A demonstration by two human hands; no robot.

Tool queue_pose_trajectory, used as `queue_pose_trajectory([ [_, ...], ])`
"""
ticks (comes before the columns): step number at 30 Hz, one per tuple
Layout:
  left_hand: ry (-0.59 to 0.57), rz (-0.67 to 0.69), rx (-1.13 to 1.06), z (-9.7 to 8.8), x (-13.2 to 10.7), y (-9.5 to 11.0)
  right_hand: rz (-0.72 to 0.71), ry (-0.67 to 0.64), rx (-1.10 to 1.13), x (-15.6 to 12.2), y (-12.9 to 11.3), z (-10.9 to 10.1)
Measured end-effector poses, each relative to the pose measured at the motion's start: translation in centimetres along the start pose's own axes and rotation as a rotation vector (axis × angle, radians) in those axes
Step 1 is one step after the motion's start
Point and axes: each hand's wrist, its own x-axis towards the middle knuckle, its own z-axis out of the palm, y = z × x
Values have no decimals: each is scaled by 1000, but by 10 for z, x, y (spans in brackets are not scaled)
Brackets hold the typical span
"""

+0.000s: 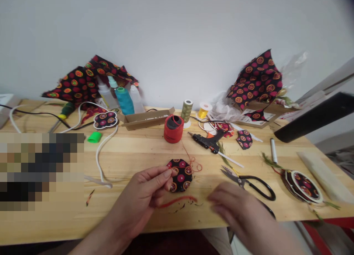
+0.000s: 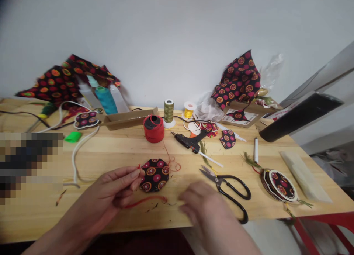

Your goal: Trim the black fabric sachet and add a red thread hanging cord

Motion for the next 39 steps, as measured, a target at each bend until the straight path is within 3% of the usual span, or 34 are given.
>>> queue_pose_trajectory([
  [3,-33,10,9,-1,1,-1,237,151,-327,-24,40,-9],
  [7,-35,8,24,1,2,-3,377,104,-435,-43,72,-4],
  [13,-16,-2,26,1,3,-6,456,126,-486,-42,75,4],
  [20,-4,6,53,-1,2,-7,471,117,-422,-47,78,-5],
  [26,2,11,44,0,-1,-6,358,162,-116,-45,49,-22],
  [30,-12,18,69,3,-1,-7,211,77,232,-29,13,-22],
  [33,-15,30,96,3,-2,-8,109,22,338,-15,-6,-17],
  [39,-2,67,155,3,-7,-5,223,-200,385,4,-15,-11],
])
